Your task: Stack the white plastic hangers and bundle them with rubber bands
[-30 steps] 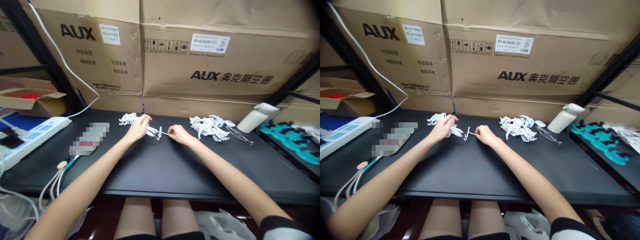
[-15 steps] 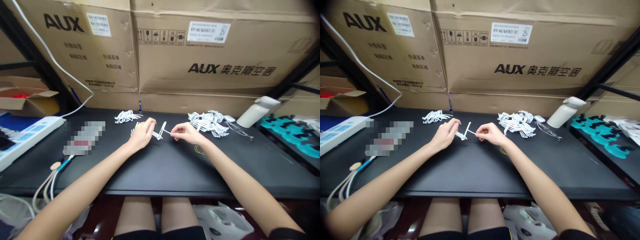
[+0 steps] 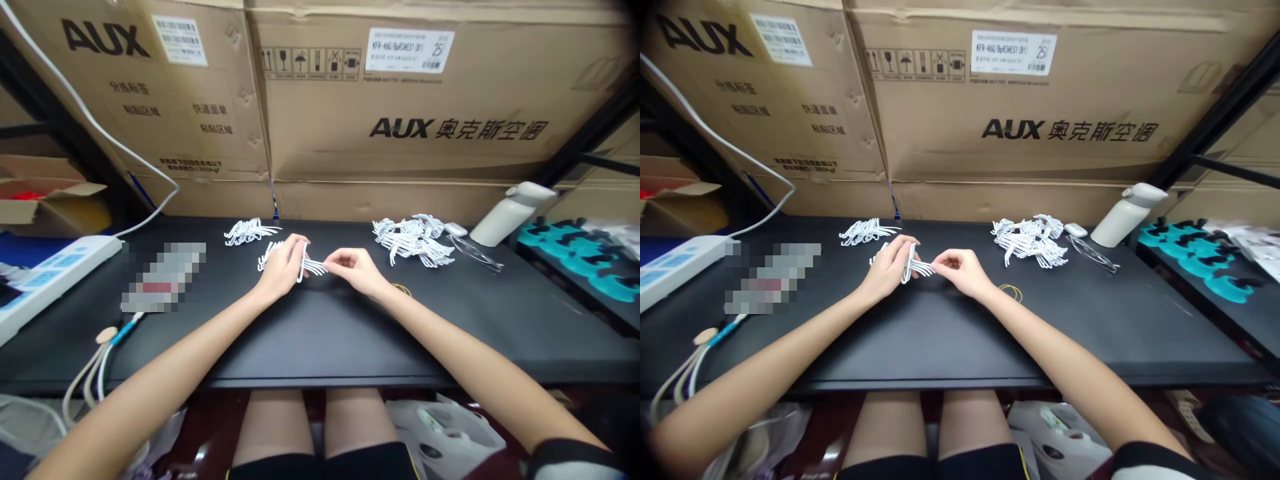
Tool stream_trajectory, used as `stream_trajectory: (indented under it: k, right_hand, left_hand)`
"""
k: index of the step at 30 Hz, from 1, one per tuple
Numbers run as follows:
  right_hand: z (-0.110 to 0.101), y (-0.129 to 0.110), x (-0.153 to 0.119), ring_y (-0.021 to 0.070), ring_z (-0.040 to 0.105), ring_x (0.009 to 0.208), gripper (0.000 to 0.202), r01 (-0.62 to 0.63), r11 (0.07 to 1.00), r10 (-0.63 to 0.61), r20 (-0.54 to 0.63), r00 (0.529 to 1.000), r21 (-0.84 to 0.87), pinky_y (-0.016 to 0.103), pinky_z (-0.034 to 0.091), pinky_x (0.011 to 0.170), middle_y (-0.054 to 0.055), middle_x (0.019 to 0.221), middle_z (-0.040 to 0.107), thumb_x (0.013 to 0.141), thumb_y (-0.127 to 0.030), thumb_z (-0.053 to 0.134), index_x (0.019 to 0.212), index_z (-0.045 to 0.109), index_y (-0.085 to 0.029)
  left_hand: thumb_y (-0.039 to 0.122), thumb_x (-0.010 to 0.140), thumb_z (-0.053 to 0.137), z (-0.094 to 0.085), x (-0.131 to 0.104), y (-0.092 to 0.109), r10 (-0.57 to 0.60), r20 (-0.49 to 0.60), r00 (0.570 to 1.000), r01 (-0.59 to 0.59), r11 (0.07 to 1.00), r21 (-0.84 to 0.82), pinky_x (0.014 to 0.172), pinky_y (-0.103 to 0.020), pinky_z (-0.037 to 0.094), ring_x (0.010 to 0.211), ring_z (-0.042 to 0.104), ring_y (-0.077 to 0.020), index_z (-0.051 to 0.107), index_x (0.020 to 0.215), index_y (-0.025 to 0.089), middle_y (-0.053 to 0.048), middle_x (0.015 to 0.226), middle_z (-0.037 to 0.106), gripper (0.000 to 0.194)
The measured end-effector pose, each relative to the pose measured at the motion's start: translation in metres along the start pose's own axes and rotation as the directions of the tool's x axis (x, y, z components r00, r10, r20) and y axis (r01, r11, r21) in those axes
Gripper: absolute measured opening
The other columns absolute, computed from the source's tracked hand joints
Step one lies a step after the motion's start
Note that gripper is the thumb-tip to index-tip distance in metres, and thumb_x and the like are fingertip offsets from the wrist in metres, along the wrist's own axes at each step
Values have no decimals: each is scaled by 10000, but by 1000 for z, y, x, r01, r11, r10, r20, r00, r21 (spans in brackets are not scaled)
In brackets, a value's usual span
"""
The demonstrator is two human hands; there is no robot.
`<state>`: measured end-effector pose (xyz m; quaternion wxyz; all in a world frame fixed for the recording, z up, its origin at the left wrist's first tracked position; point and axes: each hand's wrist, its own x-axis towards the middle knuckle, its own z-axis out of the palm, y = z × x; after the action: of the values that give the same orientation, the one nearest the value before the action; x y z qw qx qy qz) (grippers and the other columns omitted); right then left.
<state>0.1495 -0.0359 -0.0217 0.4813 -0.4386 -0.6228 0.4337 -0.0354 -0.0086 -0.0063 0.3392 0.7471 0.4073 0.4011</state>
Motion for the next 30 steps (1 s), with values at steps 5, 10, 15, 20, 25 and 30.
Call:
stream_trajectory:
  k: [5, 10, 15, 20, 25, 30]
  right_hand:
    - [7, 3, -2, 153, 613, 640, 213, 45, 999, -45, -94, 995, -3, 286, 488, 653, 43, 700, 684, 724, -356, 701, 726, 672, -146]
    - [7, 4, -3, 154, 614, 649, 226, 64, 997, -66, -46, 997, -52, 287, 498, 651, 36, 709, 674, 744, -380, 683, 738, 664, -155]
    - [6, 2, -5, 163, 646, 645, 281, -11, 1000, 11, 11, 1000, 5, 275, 509, 594, 37, 702, 665, 741, -430, 681, 759, 615, -158]
    - [6, -1, -6, 168, 668, 589, 298, -82, 996, 82, -8, 997, 45, 264, 511, 565, 34, 615, 671, 733, -435, 691, 755, 601, -152]
    - [7, -2, -6, 170, 679, 577, 267, -107, 992, 108, -13, 994, 69, 235, 498, 523, 35, 588, 679, 724, -395, 704, 745, 605, -148]
    - [7, -2, -5, 164, 683, 578, 298, -122, 985, 120, 24, 993, 122, 219, 490, 494, 56, 661, 709, 703, -411, 721, 740, 586, -147]
  left_hand:
    - [484, 936, 358, 6, 0, -5, -52, -4, 999, 51, 993, -102, 353, -166, 393, 480, 582, -101, 530, 1062, 198, -9, 756, 607, 357]
    - [436, 927, 404, 7, 2, -8, -80, 6, 997, 79, 980, -185, 365, -160, 424, 480, 564, -85, 529, 1055, 192, -1, 764, 587, 303]
    - [393, 917, 430, 7, 5, -7, -136, 37, 990, 141, 943, -302, 371, -163, 433, 456, 525, -66, 533, 1052, 184, -1, 766, 580, 270]
    - [364, 914, 436, 6, 6, -4, -225, 122, 967, 255, 886, -387, 463, -207, 515, 521, 582, -80, 519, 1075, 178, -22, 835, 607, 260]
    - [354, 939, 399, 8, 5, -3, -204, 103, 974, 227, 907, -355, 538, -233, 541, 557, 599, -80, 503, 1075, 191, -12, 853, 591, 236]
    - [350, 950, 370, 8, 5, -2, -225, 89, 970, 242, 913, -329, 614, -223, 536, 621, 629, -80, 487, 1073, 182, -9, 886, 557, 239]
